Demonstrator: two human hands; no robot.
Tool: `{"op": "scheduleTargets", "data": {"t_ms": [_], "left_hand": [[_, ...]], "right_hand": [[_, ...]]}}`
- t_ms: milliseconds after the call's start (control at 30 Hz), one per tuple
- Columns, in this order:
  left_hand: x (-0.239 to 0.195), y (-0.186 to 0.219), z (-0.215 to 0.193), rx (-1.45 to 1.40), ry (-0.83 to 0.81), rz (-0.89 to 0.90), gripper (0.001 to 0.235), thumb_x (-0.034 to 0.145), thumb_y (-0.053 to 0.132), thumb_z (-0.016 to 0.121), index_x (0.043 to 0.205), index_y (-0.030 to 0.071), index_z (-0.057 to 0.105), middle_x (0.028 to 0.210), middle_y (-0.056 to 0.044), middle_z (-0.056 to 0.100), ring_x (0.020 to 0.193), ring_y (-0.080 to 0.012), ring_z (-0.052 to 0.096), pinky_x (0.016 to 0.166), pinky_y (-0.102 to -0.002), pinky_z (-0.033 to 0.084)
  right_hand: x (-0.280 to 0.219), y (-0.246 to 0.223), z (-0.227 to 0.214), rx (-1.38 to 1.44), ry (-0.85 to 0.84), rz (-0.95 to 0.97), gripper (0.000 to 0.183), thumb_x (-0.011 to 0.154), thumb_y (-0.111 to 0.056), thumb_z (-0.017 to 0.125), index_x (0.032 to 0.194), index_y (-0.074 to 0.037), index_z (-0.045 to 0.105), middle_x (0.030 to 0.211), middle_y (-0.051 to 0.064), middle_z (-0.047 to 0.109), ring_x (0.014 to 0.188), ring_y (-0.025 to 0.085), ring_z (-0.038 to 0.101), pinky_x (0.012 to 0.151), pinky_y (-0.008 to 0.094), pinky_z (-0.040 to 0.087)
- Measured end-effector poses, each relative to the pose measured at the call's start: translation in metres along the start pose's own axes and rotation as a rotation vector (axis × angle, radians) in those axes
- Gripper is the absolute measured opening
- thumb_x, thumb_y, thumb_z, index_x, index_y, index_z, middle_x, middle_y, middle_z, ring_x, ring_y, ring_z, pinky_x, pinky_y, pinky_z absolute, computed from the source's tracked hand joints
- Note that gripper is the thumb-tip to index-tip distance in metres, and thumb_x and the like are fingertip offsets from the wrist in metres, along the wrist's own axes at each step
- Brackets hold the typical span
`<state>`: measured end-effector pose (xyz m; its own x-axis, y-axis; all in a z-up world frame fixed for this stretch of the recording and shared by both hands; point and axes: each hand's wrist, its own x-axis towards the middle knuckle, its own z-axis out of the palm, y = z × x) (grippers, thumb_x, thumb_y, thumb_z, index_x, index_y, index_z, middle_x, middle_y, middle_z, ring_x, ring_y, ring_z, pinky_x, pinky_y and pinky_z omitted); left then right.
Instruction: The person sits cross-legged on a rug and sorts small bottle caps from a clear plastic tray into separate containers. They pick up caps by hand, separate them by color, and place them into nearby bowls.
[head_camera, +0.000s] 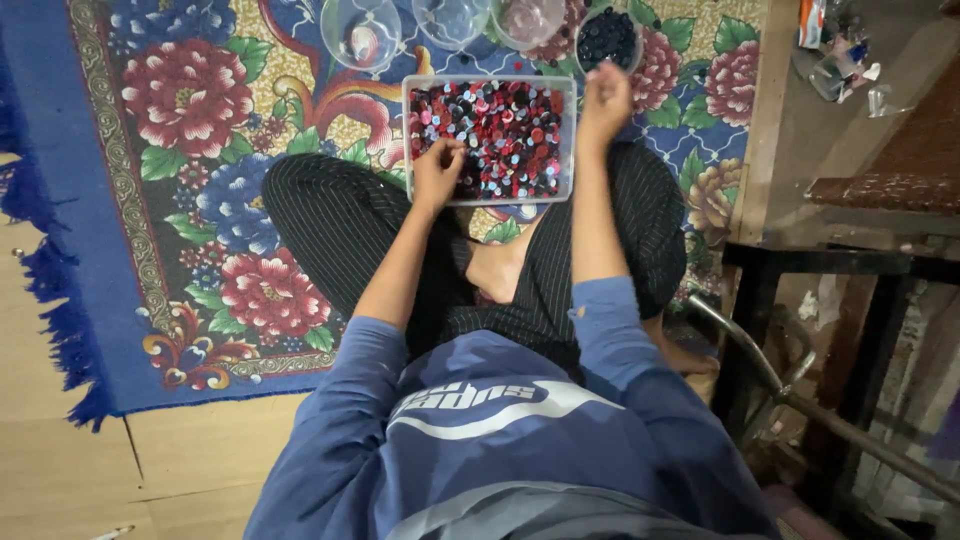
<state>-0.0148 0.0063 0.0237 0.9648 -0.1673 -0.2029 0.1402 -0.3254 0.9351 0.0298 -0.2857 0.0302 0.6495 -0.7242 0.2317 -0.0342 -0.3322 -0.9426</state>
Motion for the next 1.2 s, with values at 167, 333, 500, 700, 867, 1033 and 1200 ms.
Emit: {"op": "scheduleTargets", "data": {"t_ms": [167, 333, 500, 700, 867, 1033, 1200], "left_hand": [[0.004, -0.011, 0.009, 0.030, 0.056, 0.087, 0.010, 0.097, 0.018, 0.064, 0.104, 0.014, 0.071, 0.093, -0.001, 0.077, 0.085, -0.0139, 0.073, 0.079, -0.030, 0.054], [0.002, -0.007, 0.008, 0.051, 0.025, 0.083, 0.007, 0.096, 0.013, 0.064, 0.101, 0.013, 0.070, 0.093, -0.002, 0.077, 0.084, -0.0148, 0.072, 0.079, -0.030, 0.054], [0.000, -0.003, 0.004, 0.009, 0.036, 0.009, 0.011, 0.096, 0.015, 0.063, 0.103, 0.015, 0.071, 0.092, -0.001, 0.076, 0.082, -0.0139, 0.070, 0.078, -0.029, 0.053], [0.005, -0.010, 0.006, 0.043, 0.030, 0.030, 0.011, 0.095, 0.013, 0.063, 0.103, 0.013, 0.071, 0.100, -0.002, 0.078, 0.092, -0.0164, 0.073, 0.087, -0.030, 0.054], [0.007, -0.019, 0.013, 0.090, 0.077, -0.086, 0.013, 0.093, 0.023, 0.072, 0.106, 0.024, 0.075, 0.090, -0.005, 0.078, 0.090, -0.0307, 0.075, 0.082, -0.042, 0.059], [0.006, -0.020, 0.013, 0.084, 0.090, -0.064, 0.012, 0.093, 0.022, 0.072, 0.105, 0.023, 0.076, 0.089, -0.006, 0.078, 0.088, -0.0309, 0.075, 0.079, -0.041, 0.059], [0.006, -0.017, 0.011, 0.083, 0.099, -0.065, 0.012, 0.093, 0.023, 0.072, 0.104, 0.023, 0.076, 0.089, -0.007, 0.078, 0.088, -0.0314, 0.075, 0.079, -0.042, 0.059]], "right_hand": [[0.033, 0.008, 0.000, -0.166, 0.006, -0.167, 0.021, 0.095, -0.011, 0.071, 0.116, -0.016, 0.071, 0.116, 0.003, 0.073, 0.098, 0.019, 0.070, 0.083, 0.032, 0.059], [0.018, -0.018, 0.035, -0.412, -0.570, -0.236, 0.019, 0.100, -0.017, 0.063, 0.113, -0.012, 0.075, 0.114, 0.008, 0.074, 0.109, 0.027, 0.064, 0.096, 0.044, 0.047], [0.022, -0.026, 0.081, -0.722, -1.000, -0.103, 0.039, 0.101, -0.019, 0.042, 0.111, -0.011, 0.079, 0.112, 0.011, 0.077, 0.100, 0.034, 0.071, 0.085, 0.051, 0.053], [0.019, -0.079, 0.109, -1.101, -1.074, 0.363, 0.040, 0.104, -0.032, 0.040, 0.129, -0.012, 0.065, 0.153, 0.018, 0.043, 0.144, 0.040, 0.037, 0.122, 0.065, 0.021], [0.020, -0.006, 0.116, -1.117, -1.038, 0.234, 0.054, 0.097, -0.040, 0.042, 0.136, -0.011, 0.065, 0.145, 0.015, 0.056, 0.138, 0.040, 0.046, 0.110, 0.067, 0.032], [0.016, -0.003, 0.115, -1.097, -1.008, 0.257, 0.052, 0.097, -0.040, 0.041, 0.132, -0.011, 0.067, 0.141, 0.010, 0.062, 0.140, 0.040, 0.045, 0.112, 0.065, 0.030], [0.014, 0.007, 0.117, -1.146, -0.971, 0.243, 0.054, 0.100, -0.038, 0.035, 0.138, -0.011, 0.063, 0.149, 0.010, 0.054, 0.144, 0.040, 0.034, 0.116, 0.060, 0.025]]}}
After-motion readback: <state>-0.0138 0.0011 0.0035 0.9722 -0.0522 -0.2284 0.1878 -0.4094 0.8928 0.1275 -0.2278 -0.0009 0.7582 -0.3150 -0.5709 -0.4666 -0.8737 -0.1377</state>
